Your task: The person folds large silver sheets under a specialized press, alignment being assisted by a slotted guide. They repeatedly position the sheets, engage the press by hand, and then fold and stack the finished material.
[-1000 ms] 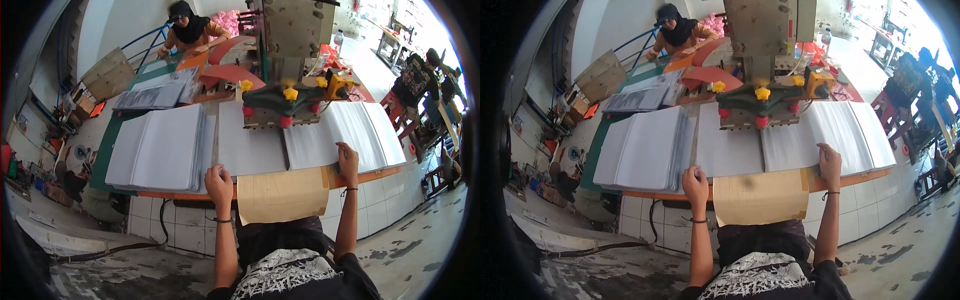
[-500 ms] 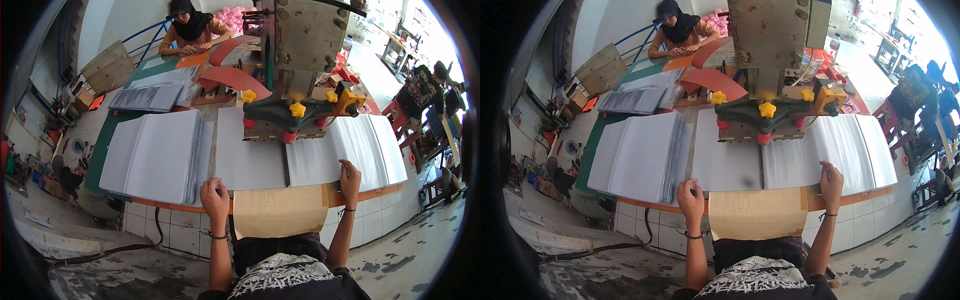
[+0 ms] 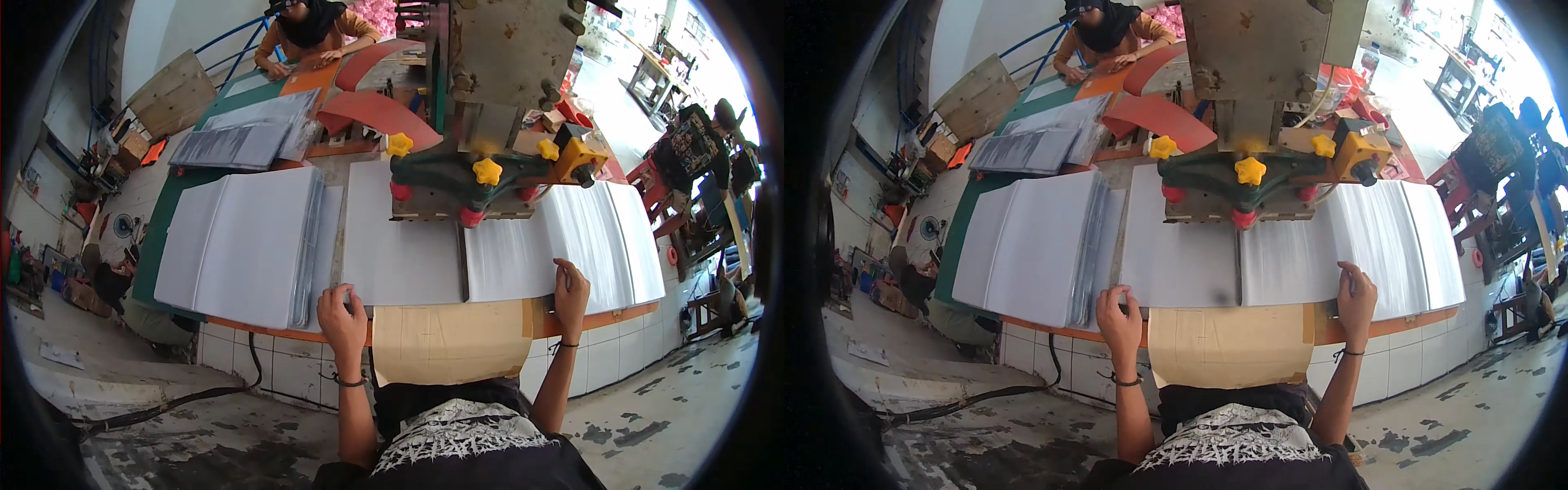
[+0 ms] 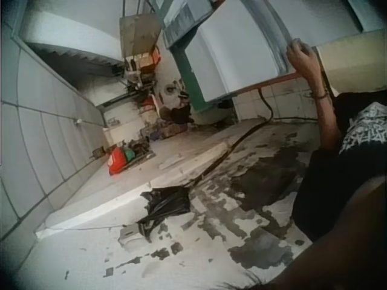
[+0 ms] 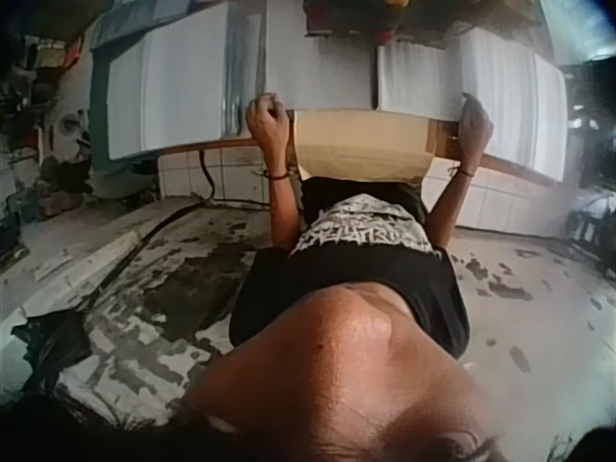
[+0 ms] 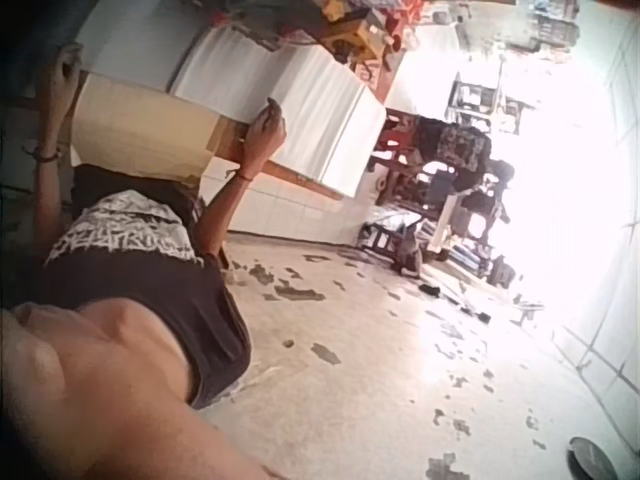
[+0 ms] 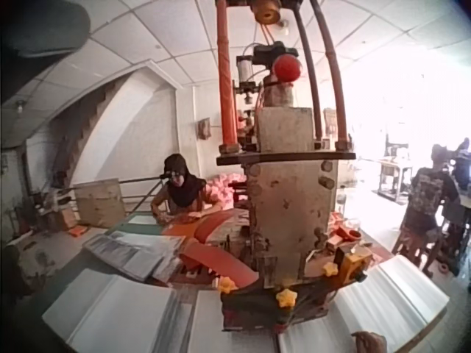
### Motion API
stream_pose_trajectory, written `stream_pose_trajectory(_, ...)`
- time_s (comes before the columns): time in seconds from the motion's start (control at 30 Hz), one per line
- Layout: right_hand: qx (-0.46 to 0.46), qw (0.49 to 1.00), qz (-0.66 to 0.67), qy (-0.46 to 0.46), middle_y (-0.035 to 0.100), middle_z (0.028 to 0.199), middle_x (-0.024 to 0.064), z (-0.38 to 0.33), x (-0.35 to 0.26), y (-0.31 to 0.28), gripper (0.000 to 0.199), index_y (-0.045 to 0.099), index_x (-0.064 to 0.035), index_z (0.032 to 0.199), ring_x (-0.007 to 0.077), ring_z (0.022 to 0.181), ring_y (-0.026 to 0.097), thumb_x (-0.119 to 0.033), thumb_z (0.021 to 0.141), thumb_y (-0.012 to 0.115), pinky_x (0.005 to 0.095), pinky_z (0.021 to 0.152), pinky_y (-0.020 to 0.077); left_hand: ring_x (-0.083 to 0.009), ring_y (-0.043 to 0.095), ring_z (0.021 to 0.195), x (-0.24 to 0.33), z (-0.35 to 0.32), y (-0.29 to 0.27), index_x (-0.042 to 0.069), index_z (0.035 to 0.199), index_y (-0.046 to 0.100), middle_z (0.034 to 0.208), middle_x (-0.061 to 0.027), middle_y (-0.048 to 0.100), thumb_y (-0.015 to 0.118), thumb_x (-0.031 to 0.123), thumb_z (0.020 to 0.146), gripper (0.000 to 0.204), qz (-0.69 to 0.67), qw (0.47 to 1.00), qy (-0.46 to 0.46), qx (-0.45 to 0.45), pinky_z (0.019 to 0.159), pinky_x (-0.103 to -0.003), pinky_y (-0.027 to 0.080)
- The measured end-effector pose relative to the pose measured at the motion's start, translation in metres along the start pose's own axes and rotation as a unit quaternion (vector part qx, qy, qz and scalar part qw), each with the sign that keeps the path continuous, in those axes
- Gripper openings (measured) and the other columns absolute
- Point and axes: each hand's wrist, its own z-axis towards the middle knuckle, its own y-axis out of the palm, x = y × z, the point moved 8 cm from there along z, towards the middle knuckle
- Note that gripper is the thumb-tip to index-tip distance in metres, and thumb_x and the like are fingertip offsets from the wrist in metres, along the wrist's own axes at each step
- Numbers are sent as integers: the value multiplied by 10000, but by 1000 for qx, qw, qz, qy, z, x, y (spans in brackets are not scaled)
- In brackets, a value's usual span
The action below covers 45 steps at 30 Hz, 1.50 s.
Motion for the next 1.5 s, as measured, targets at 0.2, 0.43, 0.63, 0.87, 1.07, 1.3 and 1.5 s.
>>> stream_pose_trajectory(0.2, 17, 1000, 18, -8, 603, 688, 152, -2, 3, 2, 160, 722, -47, 1058, 268, 596, 576, -48, 949, 604, 388, 596, 437, -346, 575, 901, -1, -2, 0, 41, 993, 639, 914, -126, 600, 635, 95, 900, 108, 9, 999, -23, -20, 796, -457, 456)
stream_pose_trajectory(0.43, 11, 1000, 4, -6, 620, 718, 156, -3, 3, 1, 169, 723, -58, 1078, 249, 611, 584, -57, 952, 611, 378, 606, 442, -322, 565, 828, -3, -2, 3, 50, 992, 651, 883, -113, 583, 650, 100, 893, 111, 7, 1000, 6, 5, 753, -445, 452)
stream_pose_trajectory(0.63, -41, 998, 10, 39, 658, 779, 186, 4, -5, -4, 230, 699, -74, 1157, 279, 656, 621, -146, 943, 654, 413, 643, 467, -319, 591, 834, 2, -1, -2, 47, 1017, 651, 899, -108, 626, 623, 77, 922, 104, -28, 999, 26, 18, 759, -433, 451)
stream_pose_trajectory(0.87, -96, 995, 11, 38, 710, 883, 184, 13, -30, -10, 277, 683, -28, 1191, 227, 790, 674, -143, 940, 663, 351, 769, 525, -266, 583, 756, -1, -4, -4, 43, 1072, 664, 849, -100, 629, 571, 29, 967, 141, -78, 997, 18, 8, 698, -401, 461)
stream_pose_trajectory(1.07, -44, 991, 122, 16, 707, 1159, 153, -11, -17, -49, 335, 629, 22, 1241, 250, 1073, 668, -123, 939, 654, 378, 963, 497, -134, 493, 717, -13, -37, -23, -4, 1141, 639, 907, -63, 620, 580, 4, 937, 213, -312, 946, -74, 34, 624, -269, 424)
stream_pose_trajectory(1.3, 23, 913, 352, 203, 535, 1388, 193, -49, 42, -62, 614, 469, 13, 1429, 242, 1248, 556, -251, 936, 722, 373, 1013, 484, -223, 678, 799, 39, -71, -18, -6, 1427, 384, 990, -129, 639, 577, 46, 941, 525, -592, 732, -328, -72, 560, -336, 596)
stream_pose_trajectory(1.5, 89, 833, 457, 300, 614, 1285, 156, -52, 66, -56, 463, 560, 76, 1310, 200, 1143, 616, -225, 979, 677, 324, 959, 507, -268, 701, 646, 30, -96, 15, -11, 1509, 275, 1029, -172, 670, 558, 26, 956, 623, -510, 691, -351, -374, 519, -365, 610)
